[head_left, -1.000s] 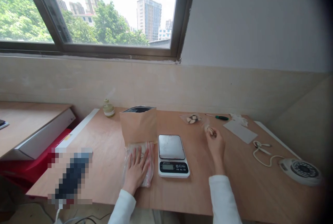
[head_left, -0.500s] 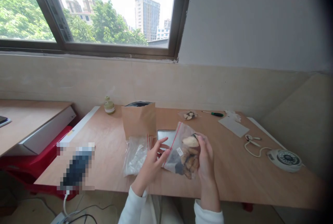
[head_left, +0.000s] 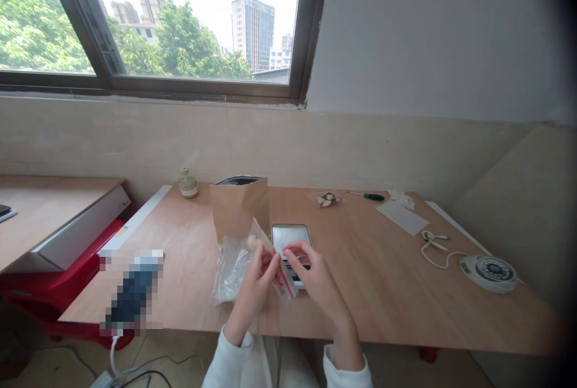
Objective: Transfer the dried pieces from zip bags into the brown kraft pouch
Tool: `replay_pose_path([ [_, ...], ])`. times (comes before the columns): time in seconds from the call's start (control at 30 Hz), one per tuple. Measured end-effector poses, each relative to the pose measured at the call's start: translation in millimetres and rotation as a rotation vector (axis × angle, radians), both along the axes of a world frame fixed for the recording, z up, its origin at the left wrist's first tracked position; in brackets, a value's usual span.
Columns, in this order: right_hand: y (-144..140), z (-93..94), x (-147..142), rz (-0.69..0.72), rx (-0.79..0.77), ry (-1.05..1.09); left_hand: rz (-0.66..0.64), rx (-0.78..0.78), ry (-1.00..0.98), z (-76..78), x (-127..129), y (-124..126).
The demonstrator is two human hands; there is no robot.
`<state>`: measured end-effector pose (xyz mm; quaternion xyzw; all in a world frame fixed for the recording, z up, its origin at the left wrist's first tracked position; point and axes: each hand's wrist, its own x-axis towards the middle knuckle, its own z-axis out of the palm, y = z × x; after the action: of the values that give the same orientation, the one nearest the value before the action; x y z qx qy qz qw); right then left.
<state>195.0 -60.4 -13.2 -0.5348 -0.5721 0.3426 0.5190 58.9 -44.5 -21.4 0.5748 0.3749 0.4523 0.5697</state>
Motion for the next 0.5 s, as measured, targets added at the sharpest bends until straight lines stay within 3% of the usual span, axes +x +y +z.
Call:
replay_pose_path([
  [0.07, -3.5, 8.1, -9.7, 0.069, -0.025, 0.032, 0.039, 0.067, 0.006, 1.8, 1.1, 0.3],
  [0.3, 0.8, 10.2, -24.1, -0.004, 0.017, 0.101, 0.030, 0.126, 0.096, 16.6, -9.5, -5.9],
  [0.5, 5.3, 6.2, -30.4, -0.032, 0.033, 0.053, 0.102, 0.023, 0.017, 10.3, -8.8, -0.4],
])
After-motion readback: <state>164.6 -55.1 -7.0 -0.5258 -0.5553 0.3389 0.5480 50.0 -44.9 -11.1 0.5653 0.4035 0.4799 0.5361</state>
